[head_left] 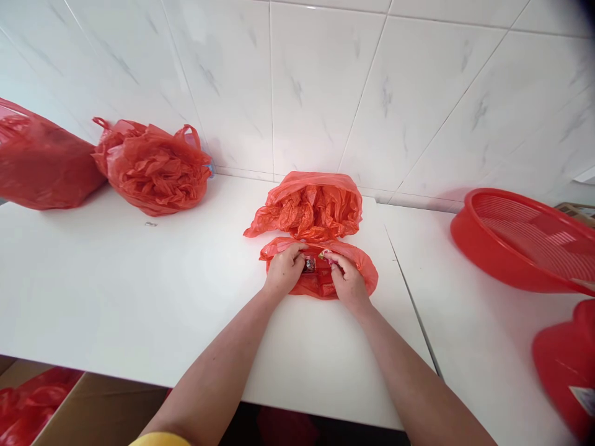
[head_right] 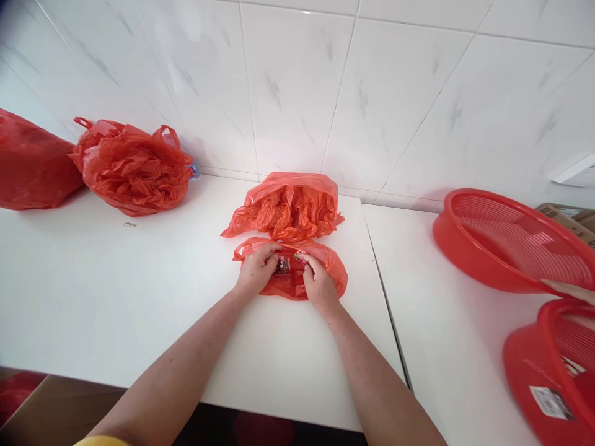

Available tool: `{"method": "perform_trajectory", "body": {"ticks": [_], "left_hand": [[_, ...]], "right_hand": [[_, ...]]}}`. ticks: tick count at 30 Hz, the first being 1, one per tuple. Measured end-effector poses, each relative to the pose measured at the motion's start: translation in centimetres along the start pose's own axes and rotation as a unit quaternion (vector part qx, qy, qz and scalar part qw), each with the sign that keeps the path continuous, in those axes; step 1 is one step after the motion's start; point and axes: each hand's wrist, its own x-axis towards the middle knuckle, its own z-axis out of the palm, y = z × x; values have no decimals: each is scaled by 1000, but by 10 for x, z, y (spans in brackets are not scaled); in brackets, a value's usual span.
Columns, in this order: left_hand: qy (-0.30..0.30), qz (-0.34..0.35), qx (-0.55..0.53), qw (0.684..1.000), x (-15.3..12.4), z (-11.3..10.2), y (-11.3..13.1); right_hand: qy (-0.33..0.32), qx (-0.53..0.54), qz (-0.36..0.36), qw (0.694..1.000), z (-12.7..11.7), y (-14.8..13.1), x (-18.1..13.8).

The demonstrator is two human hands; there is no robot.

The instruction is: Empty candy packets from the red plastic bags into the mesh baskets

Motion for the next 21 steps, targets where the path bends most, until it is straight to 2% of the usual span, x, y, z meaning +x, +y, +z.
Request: {"method": "perform_trajectory", "body": {"ticks": [9,21], "left_hand": [[1,7,-15,1000,0,0,-1],[-4,7,-8,1000,0,1,-1]], "right_hand": [[13,-20,45,999,0,3,0],[16,-30,56,998,1,7,1]]}}
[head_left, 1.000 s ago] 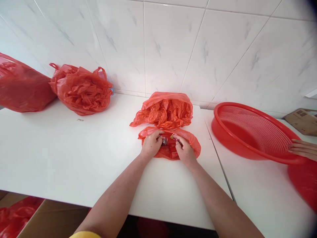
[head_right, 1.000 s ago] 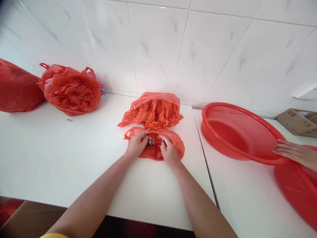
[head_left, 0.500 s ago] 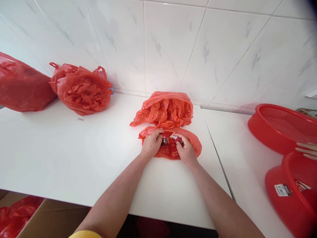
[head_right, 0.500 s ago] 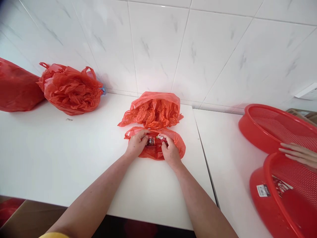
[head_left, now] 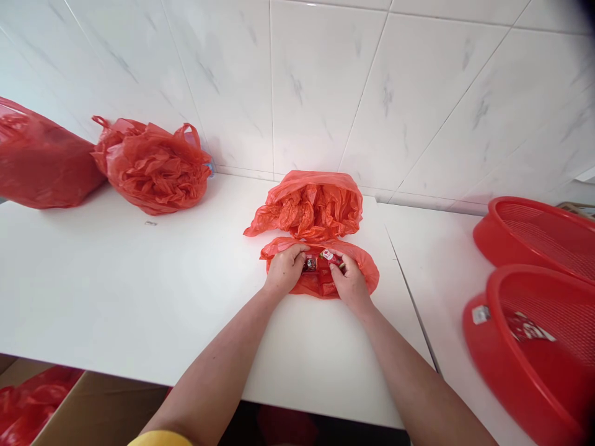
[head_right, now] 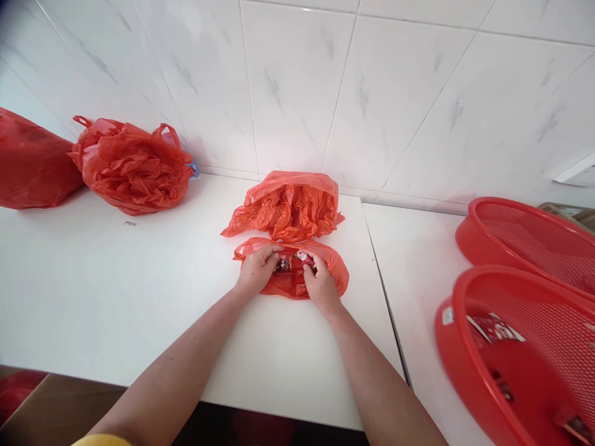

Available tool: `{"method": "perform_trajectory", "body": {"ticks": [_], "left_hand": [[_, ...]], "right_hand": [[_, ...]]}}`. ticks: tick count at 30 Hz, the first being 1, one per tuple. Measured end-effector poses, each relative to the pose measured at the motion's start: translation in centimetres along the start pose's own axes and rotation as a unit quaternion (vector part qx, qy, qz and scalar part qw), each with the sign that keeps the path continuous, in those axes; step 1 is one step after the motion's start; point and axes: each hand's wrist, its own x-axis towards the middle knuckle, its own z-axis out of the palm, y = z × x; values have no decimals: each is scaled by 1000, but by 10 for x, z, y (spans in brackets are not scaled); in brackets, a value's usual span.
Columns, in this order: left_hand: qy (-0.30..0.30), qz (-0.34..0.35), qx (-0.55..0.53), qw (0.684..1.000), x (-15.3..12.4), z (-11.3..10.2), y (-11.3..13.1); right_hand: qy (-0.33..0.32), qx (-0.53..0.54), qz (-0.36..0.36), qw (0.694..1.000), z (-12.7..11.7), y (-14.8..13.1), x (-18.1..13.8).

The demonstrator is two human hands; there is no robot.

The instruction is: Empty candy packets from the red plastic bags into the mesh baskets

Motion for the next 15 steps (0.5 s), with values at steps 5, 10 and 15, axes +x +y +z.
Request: {"method": "perform_trajectory", "body": {"ticks": [5,10,15], "left_hand": [[3,5,2,1000,0,0,0],[0,3,-2,1000,0,0,0],[-1,3,1,1000,0,0,1]], "right_hand": [[-3,-1,4,1000,1,2,1],[-7,4,-1,1000,1,2,0],[-9,8,-1,1000,0,1,0]]}}
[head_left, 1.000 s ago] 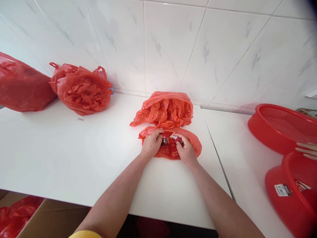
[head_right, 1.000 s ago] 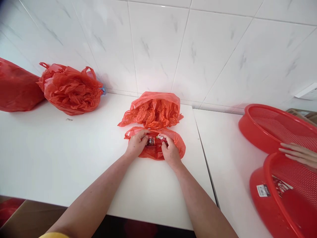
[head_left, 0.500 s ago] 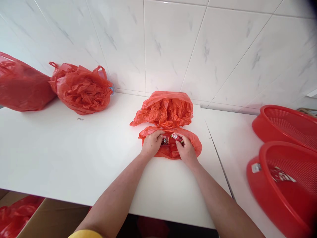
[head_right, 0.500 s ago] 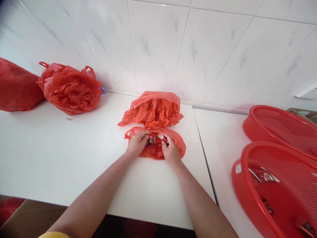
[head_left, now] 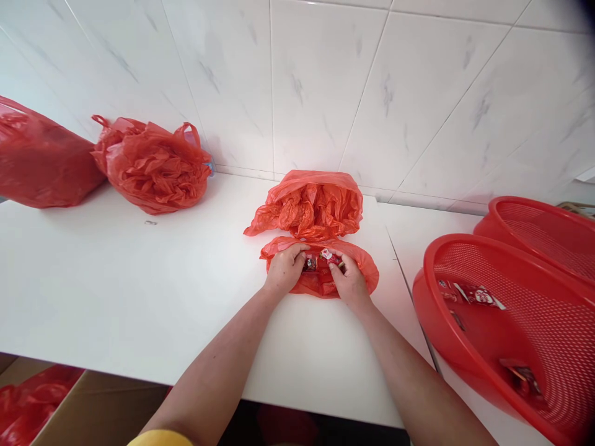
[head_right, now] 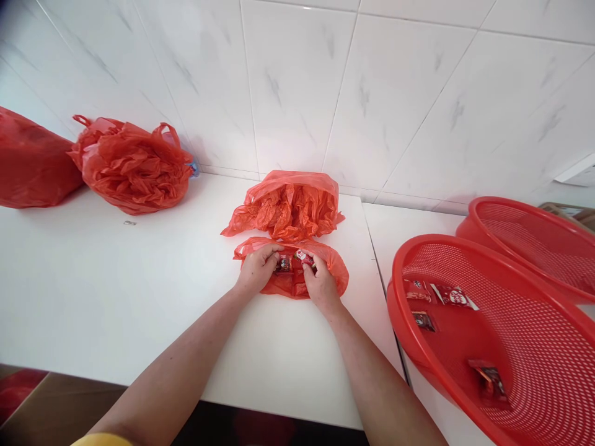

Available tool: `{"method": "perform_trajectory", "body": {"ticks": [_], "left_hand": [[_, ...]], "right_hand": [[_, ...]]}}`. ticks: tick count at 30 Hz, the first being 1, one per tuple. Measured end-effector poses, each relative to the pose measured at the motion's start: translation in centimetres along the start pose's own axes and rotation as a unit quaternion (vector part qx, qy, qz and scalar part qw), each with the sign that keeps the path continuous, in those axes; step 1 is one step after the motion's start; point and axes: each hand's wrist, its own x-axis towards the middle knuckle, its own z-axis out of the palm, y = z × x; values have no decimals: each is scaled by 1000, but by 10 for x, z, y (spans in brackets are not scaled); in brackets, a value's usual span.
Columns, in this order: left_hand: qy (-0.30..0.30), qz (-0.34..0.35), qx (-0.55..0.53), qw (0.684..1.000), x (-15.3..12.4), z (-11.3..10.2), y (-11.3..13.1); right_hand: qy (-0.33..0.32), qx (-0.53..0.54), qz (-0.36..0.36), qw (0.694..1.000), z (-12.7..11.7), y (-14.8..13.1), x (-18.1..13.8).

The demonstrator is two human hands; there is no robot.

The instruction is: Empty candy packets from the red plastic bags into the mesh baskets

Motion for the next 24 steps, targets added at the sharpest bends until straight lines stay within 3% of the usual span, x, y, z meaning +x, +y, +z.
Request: {"method": "perform_trajectory", "body": {"ticks": [24], "left_hand": [[3,6,-1,1000,0,0,1]], "right_hand": [[-12,23,17,1000,0,2,3]]}}
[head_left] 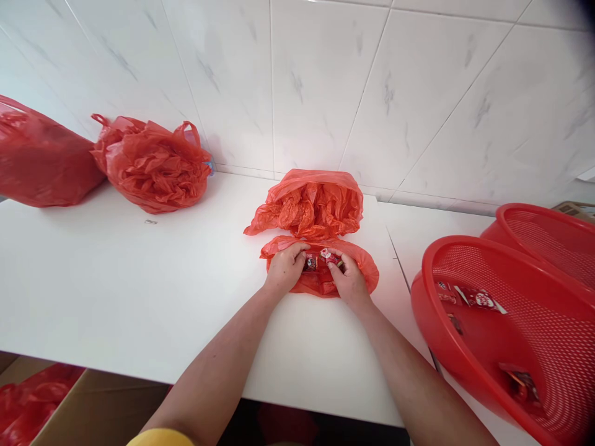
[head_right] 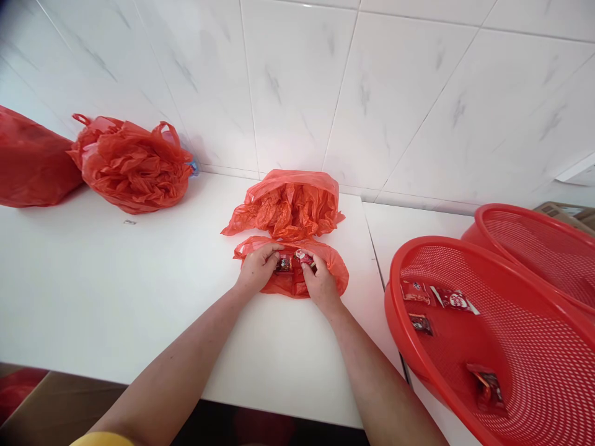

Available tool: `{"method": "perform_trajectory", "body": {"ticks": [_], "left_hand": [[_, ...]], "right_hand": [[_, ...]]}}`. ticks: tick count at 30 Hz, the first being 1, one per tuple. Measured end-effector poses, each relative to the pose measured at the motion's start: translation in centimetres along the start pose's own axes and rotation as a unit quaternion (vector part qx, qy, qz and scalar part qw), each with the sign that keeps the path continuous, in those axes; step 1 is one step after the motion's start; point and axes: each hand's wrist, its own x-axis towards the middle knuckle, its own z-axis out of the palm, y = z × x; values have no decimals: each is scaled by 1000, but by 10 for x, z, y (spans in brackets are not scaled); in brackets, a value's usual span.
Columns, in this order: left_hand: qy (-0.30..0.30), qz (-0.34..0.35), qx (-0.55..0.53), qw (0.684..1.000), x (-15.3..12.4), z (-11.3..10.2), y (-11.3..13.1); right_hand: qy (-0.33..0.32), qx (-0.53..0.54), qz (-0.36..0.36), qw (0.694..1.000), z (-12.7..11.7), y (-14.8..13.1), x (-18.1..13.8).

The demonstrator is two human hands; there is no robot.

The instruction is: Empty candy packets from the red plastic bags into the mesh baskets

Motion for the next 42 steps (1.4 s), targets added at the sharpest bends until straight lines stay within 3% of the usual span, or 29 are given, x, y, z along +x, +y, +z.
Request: {"method": "perform_trajectory", "body": {"ticks": [22,29,32,37,42], "left_hand": [[3,17,-2,1000,0,2,-2],[25,103,56,993,3,0,-3],[35,124,69,989,4,-2,-4],[48,152,91,983,2,-5,-3],[40,185,142,972,-22,-10,5]], "right_hand": [[24,-12,40,999,0,-3,-1],[26,-27,-20,999,-4,-8,-4],[14,-43,-78,996,-8,-9,-11],[23,-157,-137,978,-17,0,-41],[51,-239,-152,958,-25,11,-75]]}}
